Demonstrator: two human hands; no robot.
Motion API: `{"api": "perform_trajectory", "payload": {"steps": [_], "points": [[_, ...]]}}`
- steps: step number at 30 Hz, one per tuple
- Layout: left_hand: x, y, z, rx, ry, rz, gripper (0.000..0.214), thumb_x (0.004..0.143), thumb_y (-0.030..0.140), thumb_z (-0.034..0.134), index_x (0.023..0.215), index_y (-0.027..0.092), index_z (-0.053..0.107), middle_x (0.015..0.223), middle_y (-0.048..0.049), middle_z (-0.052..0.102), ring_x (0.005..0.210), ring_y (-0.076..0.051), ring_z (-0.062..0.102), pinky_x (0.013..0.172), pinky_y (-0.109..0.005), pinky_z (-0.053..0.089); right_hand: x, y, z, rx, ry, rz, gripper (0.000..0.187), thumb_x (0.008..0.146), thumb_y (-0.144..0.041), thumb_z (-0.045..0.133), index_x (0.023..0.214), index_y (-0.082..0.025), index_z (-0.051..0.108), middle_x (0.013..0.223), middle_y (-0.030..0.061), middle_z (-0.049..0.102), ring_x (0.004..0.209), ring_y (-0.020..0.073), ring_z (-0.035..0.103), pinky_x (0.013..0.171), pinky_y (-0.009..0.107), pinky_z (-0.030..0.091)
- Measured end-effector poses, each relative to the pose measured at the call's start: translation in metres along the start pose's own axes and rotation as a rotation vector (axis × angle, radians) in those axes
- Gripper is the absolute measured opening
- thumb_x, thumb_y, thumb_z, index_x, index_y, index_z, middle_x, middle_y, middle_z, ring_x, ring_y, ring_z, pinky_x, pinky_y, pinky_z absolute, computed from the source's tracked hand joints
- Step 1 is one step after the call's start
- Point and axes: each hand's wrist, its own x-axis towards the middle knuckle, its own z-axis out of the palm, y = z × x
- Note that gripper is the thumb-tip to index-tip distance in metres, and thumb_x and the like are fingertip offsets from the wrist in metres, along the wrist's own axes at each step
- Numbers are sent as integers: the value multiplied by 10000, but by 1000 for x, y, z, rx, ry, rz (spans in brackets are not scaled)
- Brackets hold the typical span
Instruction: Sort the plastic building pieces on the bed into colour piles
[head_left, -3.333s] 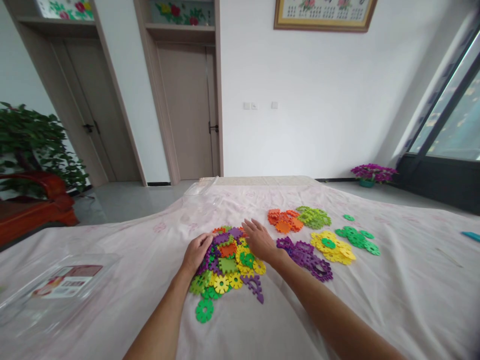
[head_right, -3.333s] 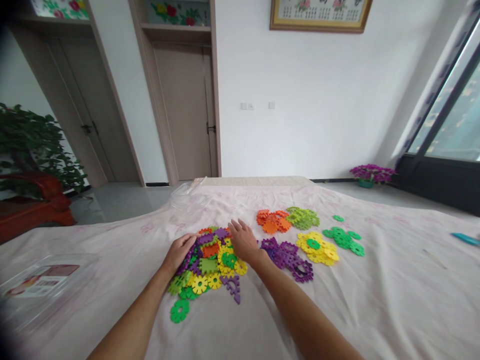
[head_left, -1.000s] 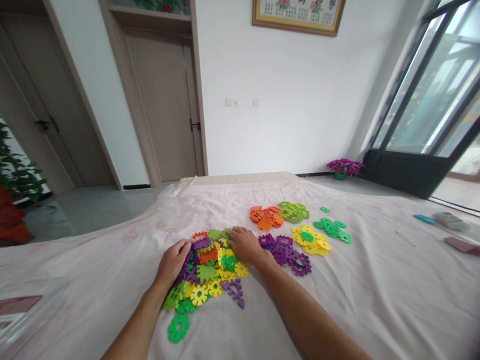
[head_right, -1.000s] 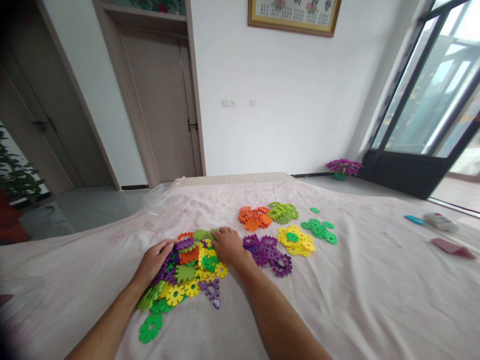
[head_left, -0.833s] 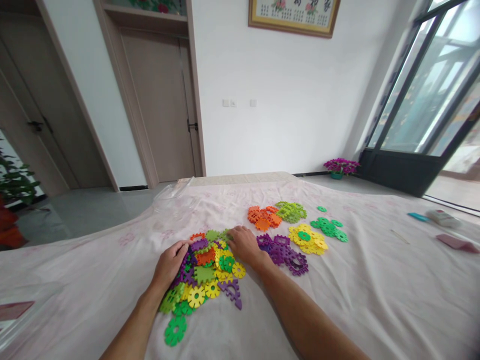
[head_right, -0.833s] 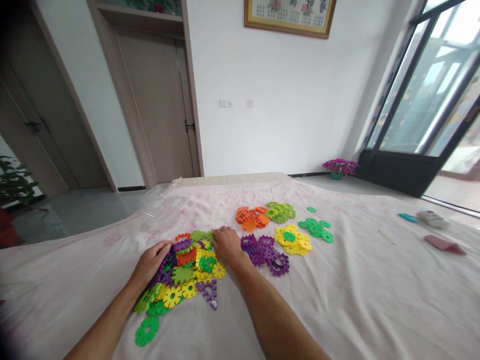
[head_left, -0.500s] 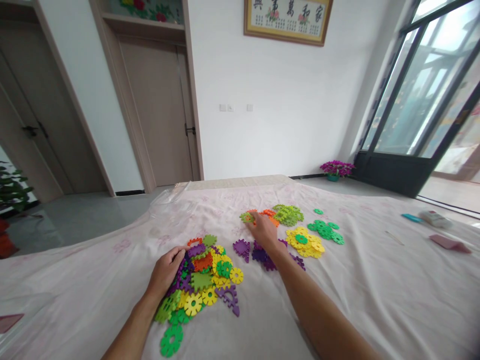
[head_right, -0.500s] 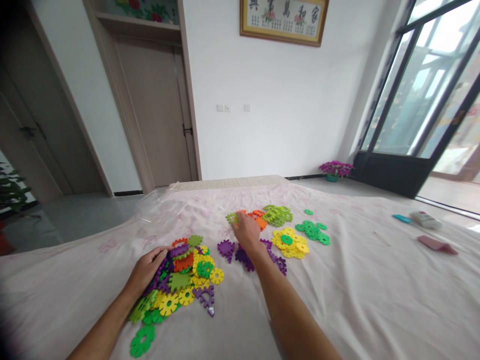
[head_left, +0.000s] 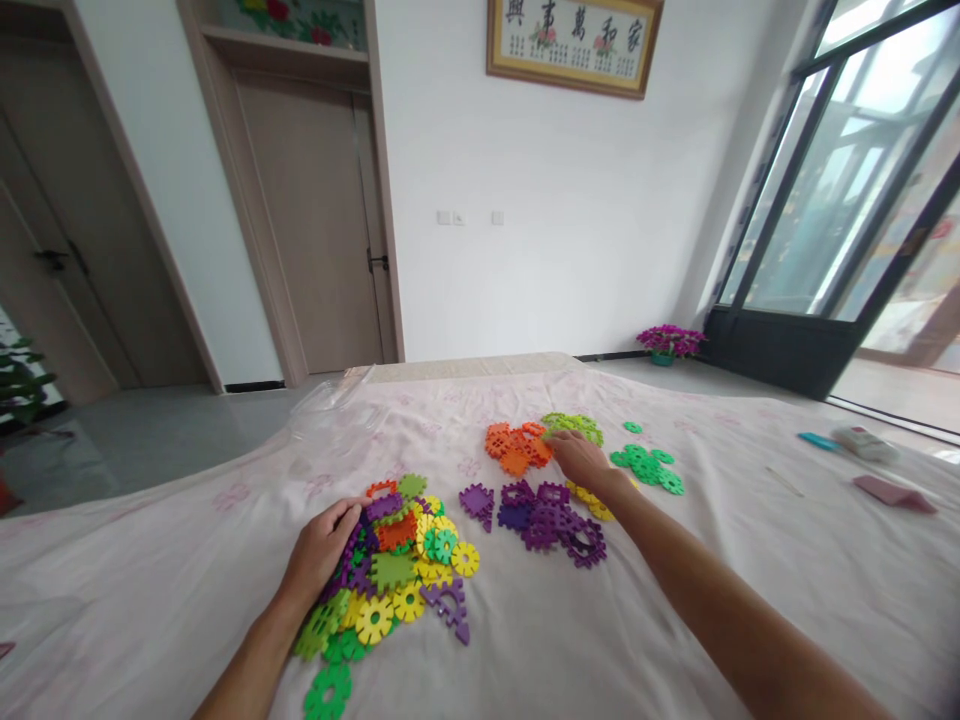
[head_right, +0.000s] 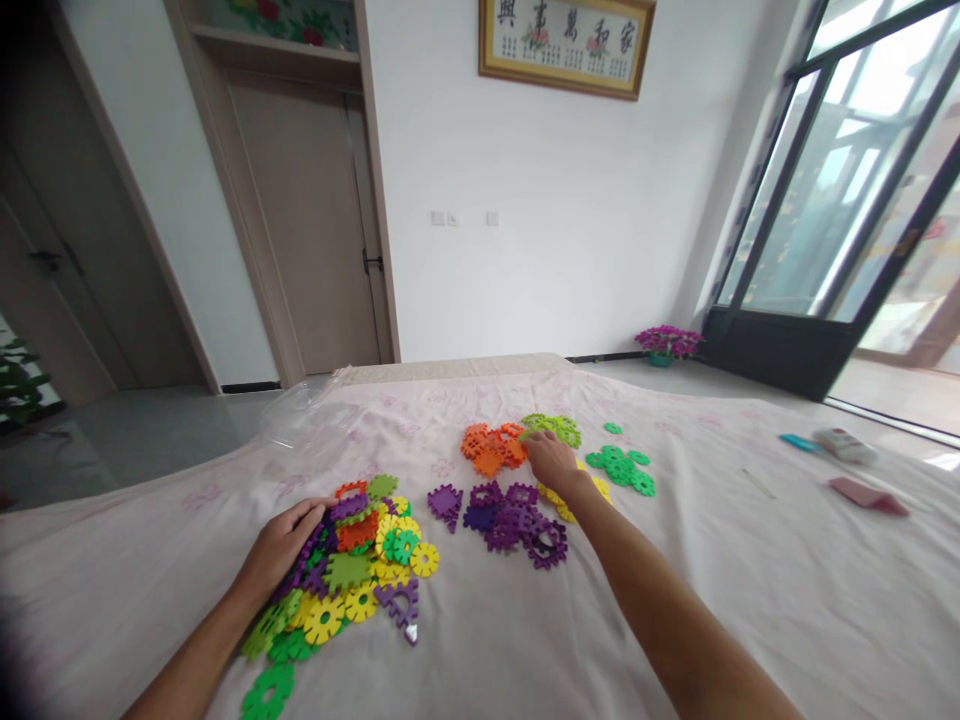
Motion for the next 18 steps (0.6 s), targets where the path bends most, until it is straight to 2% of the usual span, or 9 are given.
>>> {"api": "perform_trajectory", "payload": {"steps": [3, 7, 14, 18], "points": [[-1, 0, 0, 7, 9, 0, 459, 864, 522, 446, 1132, 237, 687, 1161, -20, 708, 1100, -229, 626, 979, -307, 445, 5, 7, 10, -19, -5, -93, 452, 871, -157, 494, 1305, -271, 551, 1379, 92, 489, 1309, 275, 347, 995, 390, 373], [-2, 2, 0, 13, 13, -4, 458, 864, 522, 443, 1127, 240, 690, 1152, -18, 711, 1104, -230, 625, 989, -317, 442, 18, 20, 19, -36, 10, -106, 494, 856, -113, 471, 1332, -228, 534, 1405, 119, 456, 1336, 276, 316, 1056, 399, 323], [-2, 7, -1, 5, 22, -3, 453, 850, 526, 458, 1092, 231, 702, 1115, -18, 725, 1078, -236, 638, 980, -316, 452, 37, 37, 22, -18, 6, -8, 564, 820, -77, 493, 1379, -156, 490, 1461, 163, 390, 1378, 290, 265, 1119, 409, 230], [-2, 4, -1, -11, 18, -10, 447, 849, 530, 462, 1083, 233, 701, 1132, -12, 718, 1100, -236, 626, 982, -307, 446, 38, 33, 15, -7, 18, 42, 586, 792, -66, 513, 1368, -174, 496, 1464, 141, 388, 1378, 291, 264, 1088, 408, 273]]}}
